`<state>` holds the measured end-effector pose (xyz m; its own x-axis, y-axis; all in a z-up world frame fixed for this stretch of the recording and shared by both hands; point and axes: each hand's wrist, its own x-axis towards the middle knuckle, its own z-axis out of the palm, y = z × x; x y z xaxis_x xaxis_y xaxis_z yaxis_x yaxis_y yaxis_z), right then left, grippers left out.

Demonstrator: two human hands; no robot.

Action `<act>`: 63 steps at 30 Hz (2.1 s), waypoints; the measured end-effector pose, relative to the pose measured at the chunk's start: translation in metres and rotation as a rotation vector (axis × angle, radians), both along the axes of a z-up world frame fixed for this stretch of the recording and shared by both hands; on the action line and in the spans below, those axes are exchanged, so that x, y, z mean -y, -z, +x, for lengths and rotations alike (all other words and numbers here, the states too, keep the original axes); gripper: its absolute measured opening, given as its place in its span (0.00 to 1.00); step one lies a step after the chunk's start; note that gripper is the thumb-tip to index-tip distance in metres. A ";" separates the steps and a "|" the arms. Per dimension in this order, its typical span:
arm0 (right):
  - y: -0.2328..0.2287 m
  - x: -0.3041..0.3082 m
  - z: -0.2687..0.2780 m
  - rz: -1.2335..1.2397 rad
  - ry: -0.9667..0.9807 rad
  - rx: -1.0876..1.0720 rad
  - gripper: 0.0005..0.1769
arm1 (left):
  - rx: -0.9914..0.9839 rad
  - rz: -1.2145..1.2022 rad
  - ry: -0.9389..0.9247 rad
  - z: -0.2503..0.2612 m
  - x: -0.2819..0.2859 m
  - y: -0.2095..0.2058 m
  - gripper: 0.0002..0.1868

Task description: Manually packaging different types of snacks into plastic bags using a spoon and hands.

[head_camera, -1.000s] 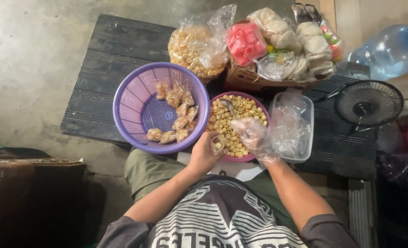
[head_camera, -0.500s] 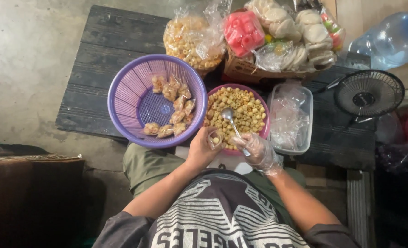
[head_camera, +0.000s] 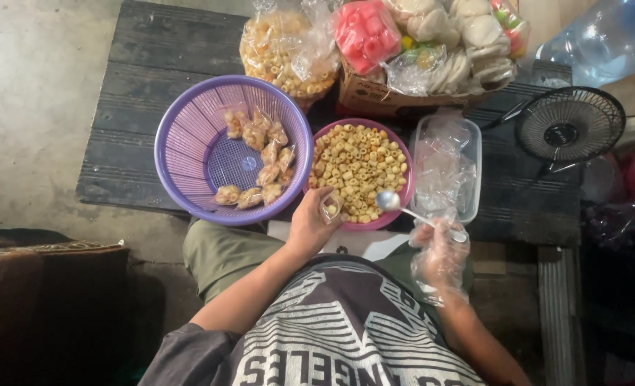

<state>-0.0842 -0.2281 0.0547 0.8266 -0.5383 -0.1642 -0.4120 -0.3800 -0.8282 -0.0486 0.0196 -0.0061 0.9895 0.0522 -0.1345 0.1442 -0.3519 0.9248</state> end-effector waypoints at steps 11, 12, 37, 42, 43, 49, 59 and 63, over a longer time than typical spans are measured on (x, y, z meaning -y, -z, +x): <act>0.040 -0.009 0.016 0.294 0.201 -0.034 0.07 | 0.017 0.096 0.041 0.006 0.004 0.006 0.35; 0.038 -0.012 0.018 0.295 0.201 -0.032 0.07 | 0.019 0.097 0.042 0.006 0.005 0.007 0.35; 0.112 0.018 0.043 0.966 0.283 -0.097 0.09 | 0.181 0.233 0.045 0.017 0.009 0.029 0.37; 0.065 0.008 0.039 1.047 0.264 -0.040 0.07 | 0.282 0.295 0.058 0.026 0.010 0.041 0.36; 0.067 0.011 0.039 1.076 0.253 -0.018 0.06 | 0.295 0.288 0.064 0.028 0.011 0.046 0.36; 0.089 0.040 0.030 1.210 0.183 0.131 0.11 | 0.368 0.377 0.106 0.041 0.021 0.055 0.35; -0.041 -0.030 0.016 -0.205 -0.714 0.649 0.03 | 0.233 0.082 0.183 0.039 0.033 0.031 0.38; -0.061 -0.031 0.014 -0.158 -0.529 0.485 0.08 | 0.065 0.015 0.135 0.037 0.024 0.006 0.36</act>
